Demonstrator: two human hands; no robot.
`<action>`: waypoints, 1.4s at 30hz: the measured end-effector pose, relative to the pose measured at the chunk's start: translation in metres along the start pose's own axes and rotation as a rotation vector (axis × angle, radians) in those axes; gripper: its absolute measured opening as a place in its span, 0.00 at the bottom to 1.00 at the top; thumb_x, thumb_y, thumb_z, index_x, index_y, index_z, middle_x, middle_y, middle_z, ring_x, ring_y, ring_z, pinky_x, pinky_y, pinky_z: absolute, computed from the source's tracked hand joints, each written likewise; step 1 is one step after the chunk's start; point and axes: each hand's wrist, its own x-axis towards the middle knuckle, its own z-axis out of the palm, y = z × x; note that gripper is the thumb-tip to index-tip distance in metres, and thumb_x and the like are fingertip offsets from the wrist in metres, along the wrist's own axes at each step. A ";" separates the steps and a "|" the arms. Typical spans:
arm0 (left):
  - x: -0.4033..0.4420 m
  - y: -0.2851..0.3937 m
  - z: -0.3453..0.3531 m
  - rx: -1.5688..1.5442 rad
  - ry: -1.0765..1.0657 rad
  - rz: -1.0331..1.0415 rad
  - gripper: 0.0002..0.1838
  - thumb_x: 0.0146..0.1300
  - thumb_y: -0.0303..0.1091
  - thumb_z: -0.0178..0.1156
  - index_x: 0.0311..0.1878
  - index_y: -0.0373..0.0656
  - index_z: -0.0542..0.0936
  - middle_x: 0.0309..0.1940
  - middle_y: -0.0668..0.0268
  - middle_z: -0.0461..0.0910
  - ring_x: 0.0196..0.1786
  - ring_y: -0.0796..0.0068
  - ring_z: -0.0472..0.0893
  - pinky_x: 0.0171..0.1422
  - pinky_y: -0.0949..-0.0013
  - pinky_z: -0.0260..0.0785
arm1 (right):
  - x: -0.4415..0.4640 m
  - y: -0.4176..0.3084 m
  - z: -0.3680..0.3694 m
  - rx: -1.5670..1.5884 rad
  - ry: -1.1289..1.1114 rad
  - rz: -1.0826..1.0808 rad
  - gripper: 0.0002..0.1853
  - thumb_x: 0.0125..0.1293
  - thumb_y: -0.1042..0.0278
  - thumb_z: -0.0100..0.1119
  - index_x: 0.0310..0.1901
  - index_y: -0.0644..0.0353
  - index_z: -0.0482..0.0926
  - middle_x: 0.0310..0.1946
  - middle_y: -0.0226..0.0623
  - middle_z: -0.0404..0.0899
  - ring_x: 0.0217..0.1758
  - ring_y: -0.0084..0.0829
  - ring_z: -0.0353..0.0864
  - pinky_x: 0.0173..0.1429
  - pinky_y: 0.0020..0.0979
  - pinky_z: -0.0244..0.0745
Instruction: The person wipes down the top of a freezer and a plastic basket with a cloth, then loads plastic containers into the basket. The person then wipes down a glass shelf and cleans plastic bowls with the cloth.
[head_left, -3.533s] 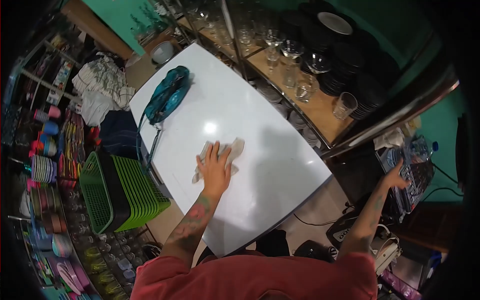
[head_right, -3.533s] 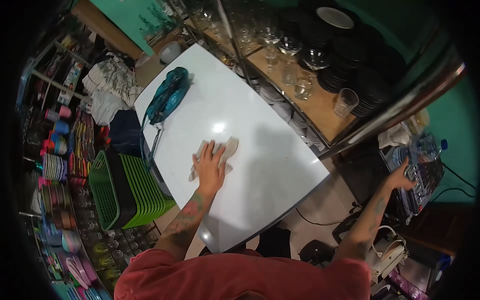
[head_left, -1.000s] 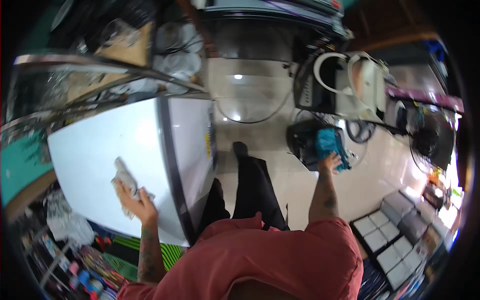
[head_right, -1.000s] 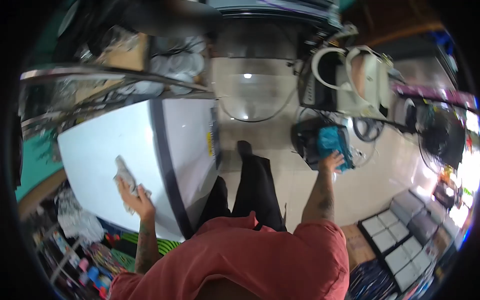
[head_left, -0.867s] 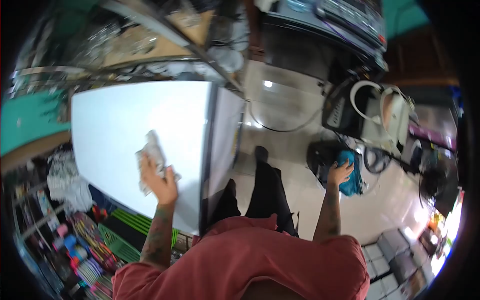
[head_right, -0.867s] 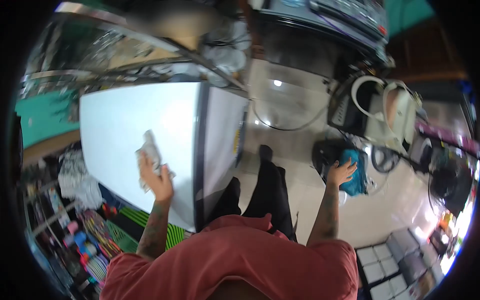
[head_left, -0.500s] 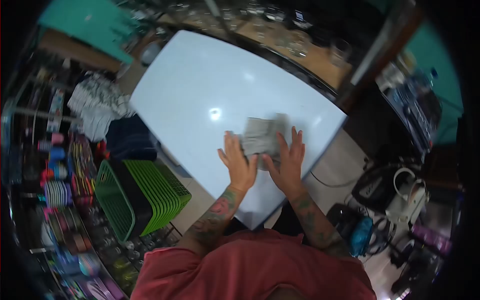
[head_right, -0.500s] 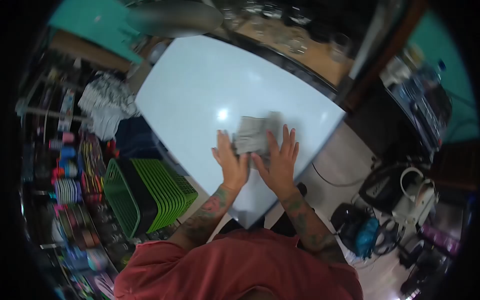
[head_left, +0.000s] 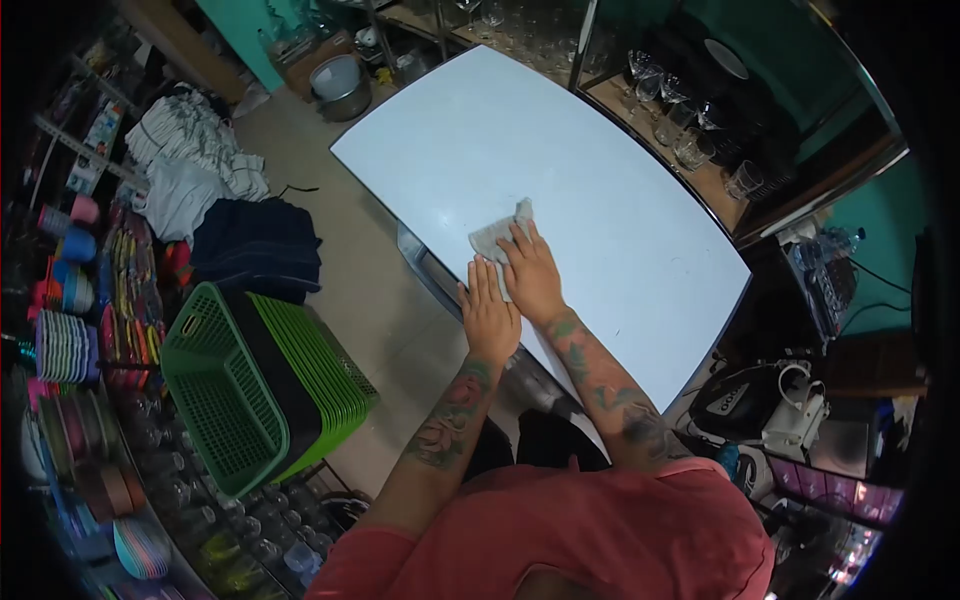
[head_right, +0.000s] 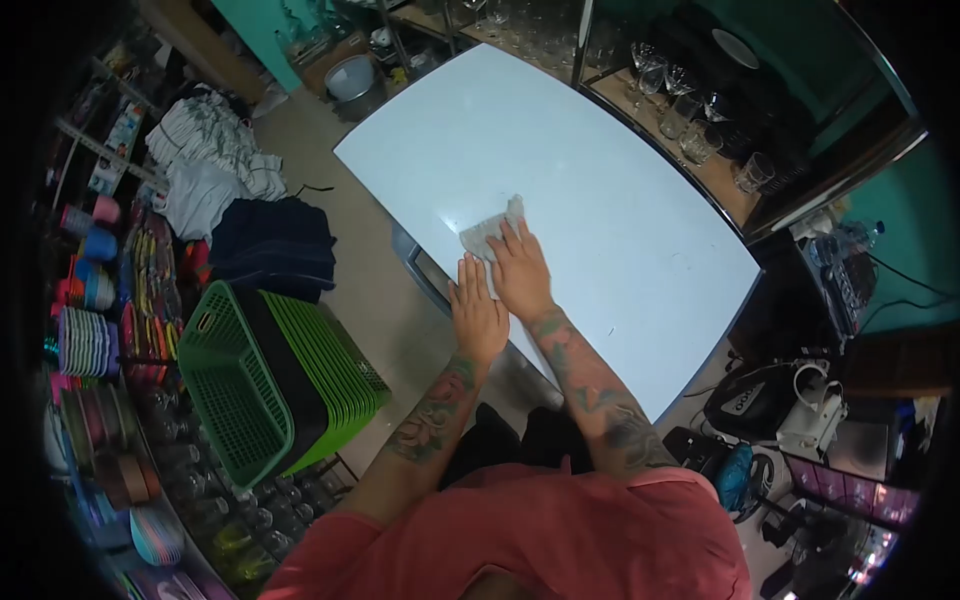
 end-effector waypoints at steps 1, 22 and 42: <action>0.002 -0.004 -0.001 0.011 -0.017 0.003 0.39 0.74 0.43 0.53 0.81 0.31 0.56 0.85 0.46 0.49 0.87 0.48 0.48 0.86 0.36 0.39 | -0.012 0.005 -0.012 -0.055 0.010 0.021 0.23 0.65 0.75 0.57 0.62 0.63 0.80 0.73 0.54 0.70 0.80 0.58 0.60 0.80 0.56 0.58; 0.263 -0.153 -0.025 0.144 -0.082 0.080 0.38 0.73 0.54 0.60 0.77 0.38 0.66 0.82 0.47 0.57 0.85 0.49 0.54 0.82 0.26 0.33 | 0.174 0.124 0.063 0.009 0.426 0.361 0.25 0.62 0.67 0.66 0.61 0.65 0.78 0.63 0.51 0.78 0.71 0.49 0.73 0.73 0.47 0.71; 0.329 -0.142 -0.012 0.079 -0.089 0.202 0.37 0.71 0.51 0.61 0.77 0.40 0.66 0.82 0.48 0.56 0.85 0.49 0.53 0.83 0.31 0.36 | -0.026 0.345 -0.138 -0.571 0.850 0.911 0.11 0.69 0.73 0.54 0.45 0.70 0.82 0.46 0.54 0.82 0.54 0.54 0.80 0.61 0.51 0.74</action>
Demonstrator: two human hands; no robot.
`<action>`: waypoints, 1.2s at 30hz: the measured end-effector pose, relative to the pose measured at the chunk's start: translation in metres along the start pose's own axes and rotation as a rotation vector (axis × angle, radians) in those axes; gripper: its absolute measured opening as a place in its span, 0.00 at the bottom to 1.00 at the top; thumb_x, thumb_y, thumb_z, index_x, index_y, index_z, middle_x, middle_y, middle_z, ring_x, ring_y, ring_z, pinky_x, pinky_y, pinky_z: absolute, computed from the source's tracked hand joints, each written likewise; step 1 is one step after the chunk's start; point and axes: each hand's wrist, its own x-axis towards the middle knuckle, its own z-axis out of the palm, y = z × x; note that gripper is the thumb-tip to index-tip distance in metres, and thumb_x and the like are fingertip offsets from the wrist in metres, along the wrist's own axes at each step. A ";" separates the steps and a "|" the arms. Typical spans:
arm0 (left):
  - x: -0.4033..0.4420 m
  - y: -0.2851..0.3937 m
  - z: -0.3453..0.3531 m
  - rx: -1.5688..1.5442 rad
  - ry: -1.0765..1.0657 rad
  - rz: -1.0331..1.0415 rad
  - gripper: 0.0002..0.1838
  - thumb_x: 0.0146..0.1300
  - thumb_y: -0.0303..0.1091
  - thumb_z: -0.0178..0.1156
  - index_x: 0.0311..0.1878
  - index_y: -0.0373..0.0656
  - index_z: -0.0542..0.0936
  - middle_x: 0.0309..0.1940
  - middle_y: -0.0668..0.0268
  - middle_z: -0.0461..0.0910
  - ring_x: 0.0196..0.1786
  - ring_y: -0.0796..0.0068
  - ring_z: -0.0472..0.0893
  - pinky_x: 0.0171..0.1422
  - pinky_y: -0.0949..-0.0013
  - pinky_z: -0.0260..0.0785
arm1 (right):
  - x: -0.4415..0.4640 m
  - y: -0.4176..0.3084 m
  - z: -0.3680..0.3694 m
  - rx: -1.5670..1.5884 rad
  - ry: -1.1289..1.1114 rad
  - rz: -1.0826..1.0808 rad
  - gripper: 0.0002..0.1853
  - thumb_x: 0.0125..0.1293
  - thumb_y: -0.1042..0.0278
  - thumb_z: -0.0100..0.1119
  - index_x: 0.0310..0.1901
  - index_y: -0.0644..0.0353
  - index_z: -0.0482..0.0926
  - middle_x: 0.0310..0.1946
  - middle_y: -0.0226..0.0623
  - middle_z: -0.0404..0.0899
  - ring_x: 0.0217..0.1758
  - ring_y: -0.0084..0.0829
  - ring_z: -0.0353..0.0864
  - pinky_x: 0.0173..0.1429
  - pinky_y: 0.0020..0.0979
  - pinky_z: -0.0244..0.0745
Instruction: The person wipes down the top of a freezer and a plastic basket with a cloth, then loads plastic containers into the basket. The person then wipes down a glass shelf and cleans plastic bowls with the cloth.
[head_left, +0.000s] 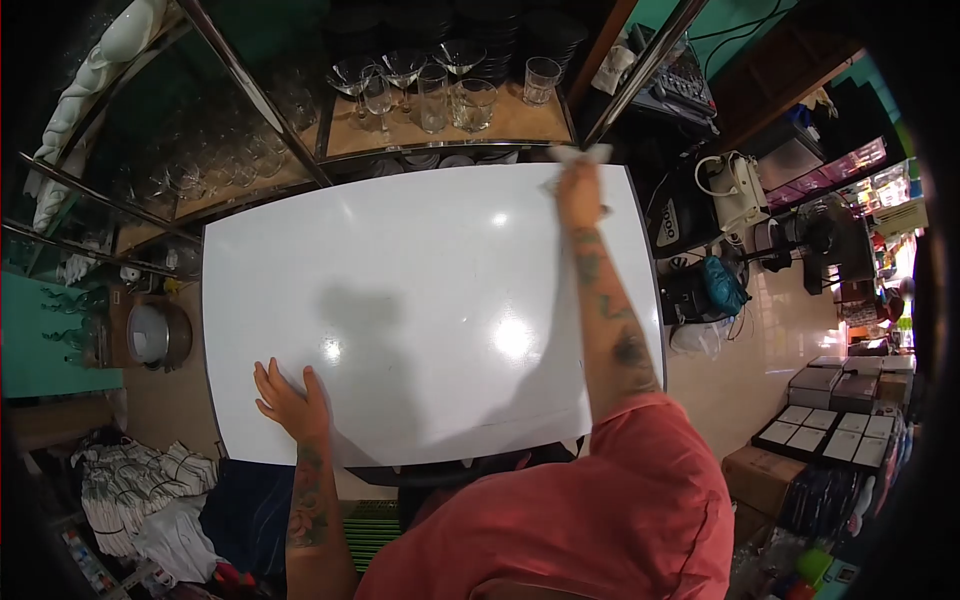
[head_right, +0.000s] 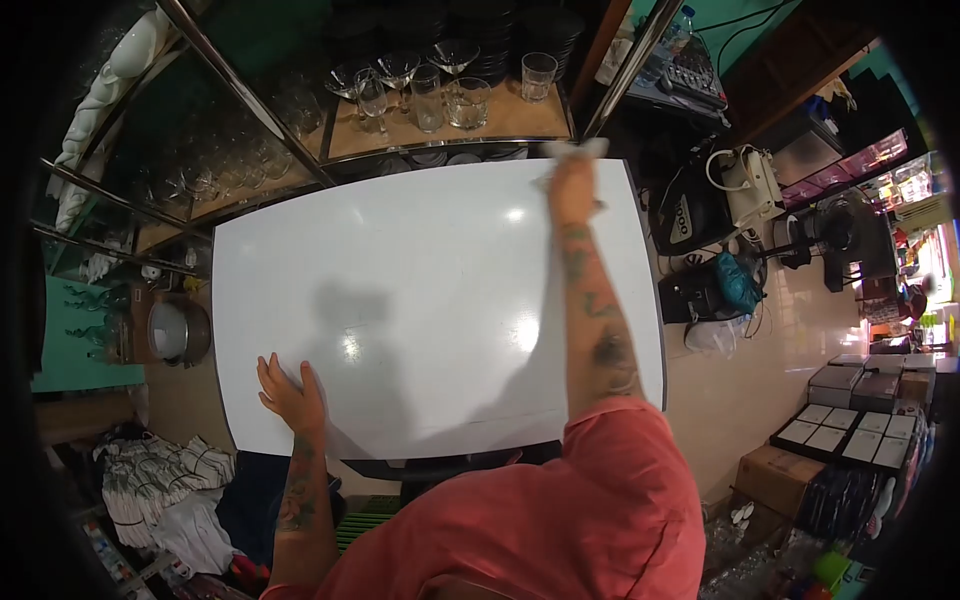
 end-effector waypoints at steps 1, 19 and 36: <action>0.002 0.000 0.001 0.000 0.004 0.003 0.37 0.71 0.51 0.61 0.76 0.40 0.66 0.82 0.47 0.56 0.85 0.49 0.53 0.83 0.31 0.36 | -0.013 -0.041 0.021 0.149 -0.062 0.008 0.10 0.67 0.75 0.53 0.45 0.70 0.81 0.47 0.54 0.82 0.53 0.54 0.80 0.60 0.51 0.74; 0.095 -0.196 -0.044 -0.203 -0.070 -0.137 0.34 0.74 0.53 0.59 0.70 0.34 0.71 0.67 0.44 0.75 0.67 0.41 0.76 0.71 0.47 0.68 | -0.191 -0.077 -0.130 -0.420 -0.018 0.203 0.21 0.77 0.64 0.53 0.63 0.71 0.77 0.66 0.63 0.72 0.72 0.61 0.69 0.78 0.52 0.63; 0.114 -0.204 -0.048 -0.215 -0.111 -0.158 0.32 0.72 0.56 0.58 0.63 0.34 0.76 0.55 0.46 0.82 0.57 0.43 0.82 0.60 0.48 0.75 | -0.146 -0.533 0.224 0.209 -0.494 -0.383 0.23 0.69 0.64 0.64 0.64 0.58 0.80 0.72 0.57 0.70 0.81 0.60 0.59 0.80 0.51 0.61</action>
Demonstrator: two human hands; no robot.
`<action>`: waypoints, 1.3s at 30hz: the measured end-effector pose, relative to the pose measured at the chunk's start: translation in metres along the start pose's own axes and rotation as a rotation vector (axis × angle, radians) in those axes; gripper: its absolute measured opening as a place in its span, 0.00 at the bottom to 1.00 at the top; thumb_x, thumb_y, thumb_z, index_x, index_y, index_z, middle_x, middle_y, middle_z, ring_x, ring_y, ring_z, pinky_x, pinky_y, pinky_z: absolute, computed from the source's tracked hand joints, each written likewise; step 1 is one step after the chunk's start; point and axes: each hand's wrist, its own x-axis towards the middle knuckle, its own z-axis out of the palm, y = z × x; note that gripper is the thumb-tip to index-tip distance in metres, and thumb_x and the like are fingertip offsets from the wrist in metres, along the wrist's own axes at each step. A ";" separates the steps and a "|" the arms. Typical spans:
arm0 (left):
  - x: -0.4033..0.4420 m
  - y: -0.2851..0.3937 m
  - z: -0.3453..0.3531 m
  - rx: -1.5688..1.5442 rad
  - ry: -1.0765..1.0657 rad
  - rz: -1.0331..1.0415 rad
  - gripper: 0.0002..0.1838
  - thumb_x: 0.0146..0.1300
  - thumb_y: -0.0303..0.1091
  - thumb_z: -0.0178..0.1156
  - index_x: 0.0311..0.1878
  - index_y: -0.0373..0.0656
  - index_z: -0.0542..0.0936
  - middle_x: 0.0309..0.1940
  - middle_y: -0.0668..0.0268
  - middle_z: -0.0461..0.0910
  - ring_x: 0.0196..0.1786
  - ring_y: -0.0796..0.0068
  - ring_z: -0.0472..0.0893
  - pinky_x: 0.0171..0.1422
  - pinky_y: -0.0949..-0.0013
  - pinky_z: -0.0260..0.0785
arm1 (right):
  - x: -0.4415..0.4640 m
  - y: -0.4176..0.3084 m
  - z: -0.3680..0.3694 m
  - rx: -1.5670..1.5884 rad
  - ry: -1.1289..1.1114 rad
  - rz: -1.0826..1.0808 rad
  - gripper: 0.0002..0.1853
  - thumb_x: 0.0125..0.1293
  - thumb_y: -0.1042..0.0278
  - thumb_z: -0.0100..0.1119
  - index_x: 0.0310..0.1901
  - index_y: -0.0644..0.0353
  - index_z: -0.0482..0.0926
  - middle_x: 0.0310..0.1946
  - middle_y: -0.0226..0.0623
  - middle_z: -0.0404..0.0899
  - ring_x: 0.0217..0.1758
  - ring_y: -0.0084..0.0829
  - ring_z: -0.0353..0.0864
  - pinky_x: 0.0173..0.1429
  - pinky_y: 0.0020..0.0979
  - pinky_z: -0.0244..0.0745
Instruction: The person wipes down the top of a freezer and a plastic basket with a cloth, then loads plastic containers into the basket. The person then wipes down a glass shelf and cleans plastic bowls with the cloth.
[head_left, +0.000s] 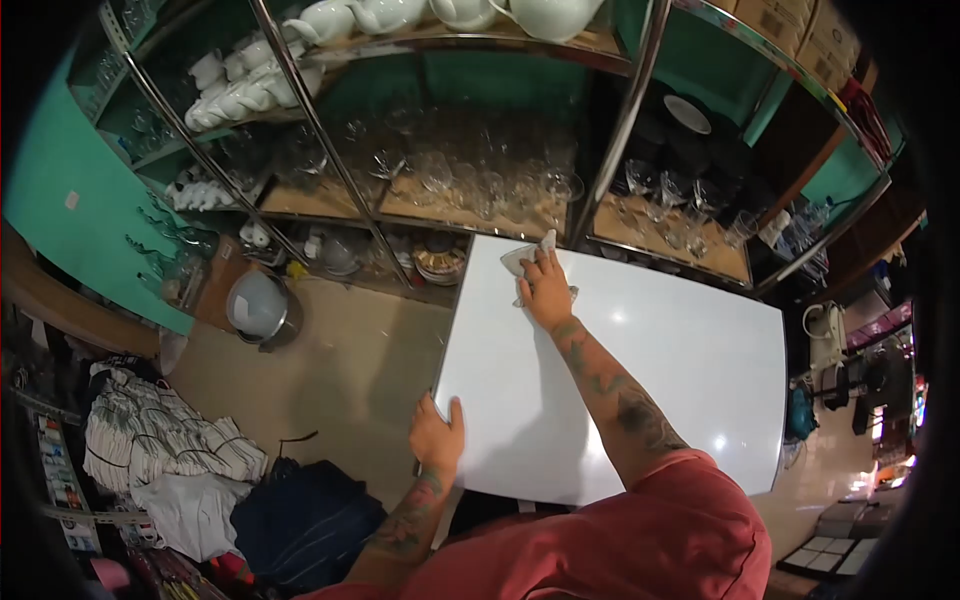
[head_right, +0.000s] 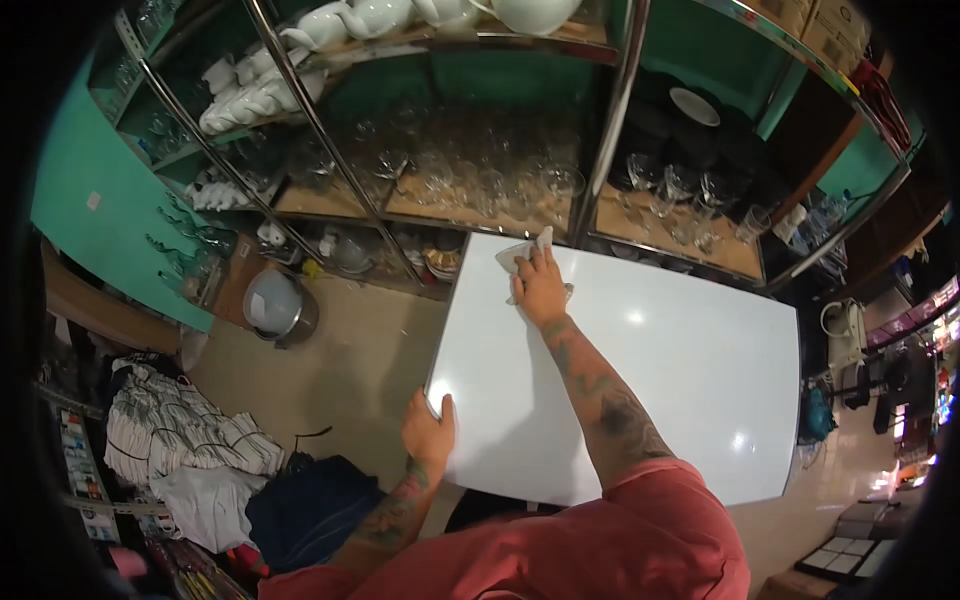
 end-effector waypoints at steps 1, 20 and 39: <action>0.000 0.000 0.001 -0.001 0.016 0.010 0.32 0.72 0.56 0.58 0.63 0.34 0.76 0.55 0.46 0.82 0.58 0.44 0.81 0.61 0.48 0.75 | 0.019 0.002 0.009 -0.015 0.024 0.003 0.23 0.69 0.63 0.63 0.64 0.57 0.80 0.71 0.57 0.71 0.80 0.61 0.60 0.80 0.51 0.61; -0.020 -0.030 0.008 -0.653 0.265 0.185 0.43 0.76 0.57 0.53 0.80 0.34 0.55 0.73 0.44 0.69 0.71 0.41 0.73 0.76 0.47 0.64 | -0.255 -0.157 -0.095 0.157 -0.311 -0.486 0.19 0.71 0.69 0.57 0.61 0.63 0.80 0.68 0.51 0.74 0.73 0.49 0.72 0.73 0.47 0.71; -0.021 -0.051 -0.007 -0.639 -0.106 -0.062 0.32 0.84 0.56 0.38 0.73 0.43 0.76 0.68 0.51 0.79 0.72 0.52 0.76 0.75 0.58 0.66 | -0.245 -0.124 -0.080 0.209 -0.253 -0.167 0.23 0.66 0.67 0.64 0.62 0.64 0.79 0.73 0.60 0.67 0.74 0.59 0.69 0.77 0.52 0.68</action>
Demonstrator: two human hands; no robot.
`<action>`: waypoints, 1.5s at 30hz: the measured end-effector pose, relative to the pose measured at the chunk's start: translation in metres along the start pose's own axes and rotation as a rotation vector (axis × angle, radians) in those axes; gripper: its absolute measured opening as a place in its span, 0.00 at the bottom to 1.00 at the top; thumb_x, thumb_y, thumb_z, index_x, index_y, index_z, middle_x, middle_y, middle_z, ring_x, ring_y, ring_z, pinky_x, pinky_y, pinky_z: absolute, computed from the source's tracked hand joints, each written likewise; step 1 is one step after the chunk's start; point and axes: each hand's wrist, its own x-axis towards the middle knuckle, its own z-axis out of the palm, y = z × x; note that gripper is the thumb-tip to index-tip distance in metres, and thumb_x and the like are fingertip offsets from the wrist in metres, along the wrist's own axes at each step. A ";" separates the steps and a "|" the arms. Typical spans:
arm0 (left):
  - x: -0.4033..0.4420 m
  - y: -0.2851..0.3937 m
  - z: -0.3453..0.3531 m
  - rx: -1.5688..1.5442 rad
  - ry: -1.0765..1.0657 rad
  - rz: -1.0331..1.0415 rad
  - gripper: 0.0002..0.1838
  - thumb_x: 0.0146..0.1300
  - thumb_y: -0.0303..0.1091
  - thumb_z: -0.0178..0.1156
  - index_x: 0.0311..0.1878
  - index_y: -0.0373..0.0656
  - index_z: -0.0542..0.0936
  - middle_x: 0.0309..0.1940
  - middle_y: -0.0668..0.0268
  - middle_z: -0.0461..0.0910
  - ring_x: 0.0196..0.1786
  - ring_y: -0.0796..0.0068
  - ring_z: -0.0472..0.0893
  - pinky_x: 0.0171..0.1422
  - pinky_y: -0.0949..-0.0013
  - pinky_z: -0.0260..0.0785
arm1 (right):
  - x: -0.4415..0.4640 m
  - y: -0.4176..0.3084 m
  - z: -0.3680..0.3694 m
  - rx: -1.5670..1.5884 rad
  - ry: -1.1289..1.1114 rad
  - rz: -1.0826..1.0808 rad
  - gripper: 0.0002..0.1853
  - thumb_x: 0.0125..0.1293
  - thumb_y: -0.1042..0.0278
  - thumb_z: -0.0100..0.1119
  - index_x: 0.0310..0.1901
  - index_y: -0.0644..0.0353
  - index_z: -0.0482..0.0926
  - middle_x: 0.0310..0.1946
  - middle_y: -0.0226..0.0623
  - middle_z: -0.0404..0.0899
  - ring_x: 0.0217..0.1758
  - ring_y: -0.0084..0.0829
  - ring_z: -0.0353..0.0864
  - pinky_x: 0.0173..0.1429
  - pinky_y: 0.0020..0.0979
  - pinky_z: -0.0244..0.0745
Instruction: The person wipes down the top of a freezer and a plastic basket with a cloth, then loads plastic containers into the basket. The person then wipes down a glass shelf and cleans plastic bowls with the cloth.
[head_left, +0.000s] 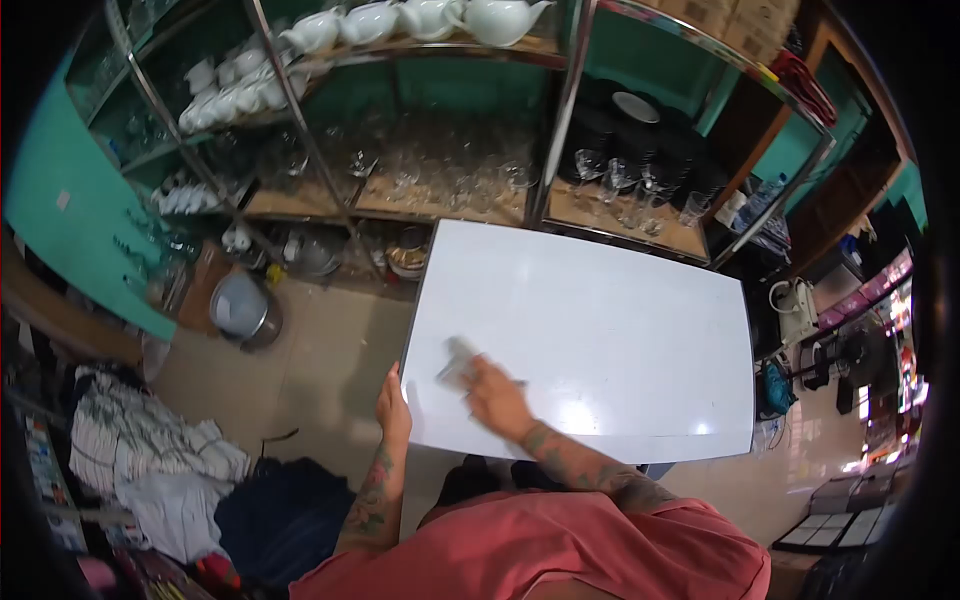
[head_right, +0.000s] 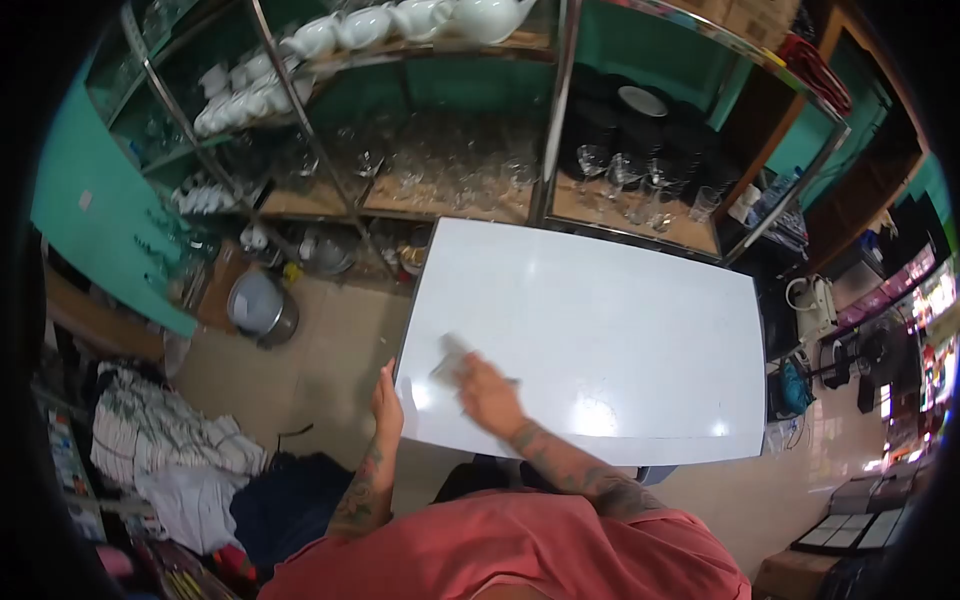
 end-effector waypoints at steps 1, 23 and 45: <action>0.001 -0.004 -0.004 -0.011 -0.027 -0.013 0.33 0.84 0.56 0.37 0.73 0.43 0.76 0.69 0.51 0.78 0.73 0.52 0.75 0.76 0.58 0.65 | 0.003 -0.024 0.005 0.042 -0.065 -0.203 0.24 0.68 0.67 0.63 0.64 0.65 0.78 0.74 0.56 0.67 0.75 0.56 0.69 0.78 0.52 0.67; -0.067 -0.104 -0.037 -0.578 -0.034 -0.381 0.42 0.83 0.65 0.32 0.76 0.34 0.68 0.73 0.57 0.71 0.75 0.69 0.68 0.83 0.62 0.51 | 0.062 -0.058 0.086 0.231 -0.356 -0.500 0.21 0.73 0.73 0.54 0.66 0.67 0.77 0.73 0.57 0.69 0.79 0.54 0.66 0.82 0.47 0.61; 0.001 0.019 0.014 0.497 0.095 0.239 0.41 0.73 0.59 0.57 0.78 0.38 0.65 0.83 0.45 0.54 0.85 0.45 0.52 0.85 0.35 0.38 | 0.128 0.019 0.033 -0.109 -0.117 -0.390 0.21 0.67 0.74 0.58 0.62 0.62 0.81 0.69 0.47 0.77 0.75 0.51 0.72 0.78 0.49 0.66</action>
